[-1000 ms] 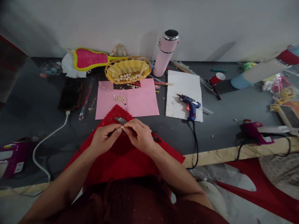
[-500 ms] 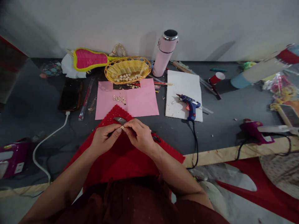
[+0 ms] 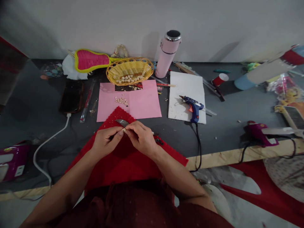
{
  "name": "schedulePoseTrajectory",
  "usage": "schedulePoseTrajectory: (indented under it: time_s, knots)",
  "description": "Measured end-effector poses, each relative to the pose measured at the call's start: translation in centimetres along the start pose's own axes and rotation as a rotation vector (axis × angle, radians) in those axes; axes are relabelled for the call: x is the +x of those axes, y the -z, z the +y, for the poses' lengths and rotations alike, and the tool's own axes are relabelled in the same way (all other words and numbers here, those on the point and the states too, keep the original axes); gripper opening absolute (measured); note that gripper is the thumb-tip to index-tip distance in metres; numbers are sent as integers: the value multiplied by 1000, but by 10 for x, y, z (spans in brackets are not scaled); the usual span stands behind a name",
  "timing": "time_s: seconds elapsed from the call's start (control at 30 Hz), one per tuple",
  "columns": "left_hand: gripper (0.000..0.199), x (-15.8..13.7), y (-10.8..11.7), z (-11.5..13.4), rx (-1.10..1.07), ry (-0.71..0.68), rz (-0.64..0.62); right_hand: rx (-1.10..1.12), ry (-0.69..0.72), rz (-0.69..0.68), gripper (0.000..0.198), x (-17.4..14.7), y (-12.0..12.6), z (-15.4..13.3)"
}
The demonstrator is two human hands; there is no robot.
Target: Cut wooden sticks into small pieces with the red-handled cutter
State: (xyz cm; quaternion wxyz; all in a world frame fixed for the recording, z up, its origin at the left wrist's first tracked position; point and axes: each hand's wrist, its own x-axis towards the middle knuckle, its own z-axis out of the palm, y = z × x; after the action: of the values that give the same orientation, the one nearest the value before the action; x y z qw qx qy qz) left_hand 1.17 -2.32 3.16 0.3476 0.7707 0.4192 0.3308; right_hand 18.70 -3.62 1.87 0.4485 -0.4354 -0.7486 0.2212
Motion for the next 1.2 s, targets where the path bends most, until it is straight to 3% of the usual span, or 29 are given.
schedulePoseTrajectory:
  time_s: [1.2]
  knots:
    - [19, 0, 0, -3, 160, -105, 31, 13, -29, -21, 7, -1, -1, 2]
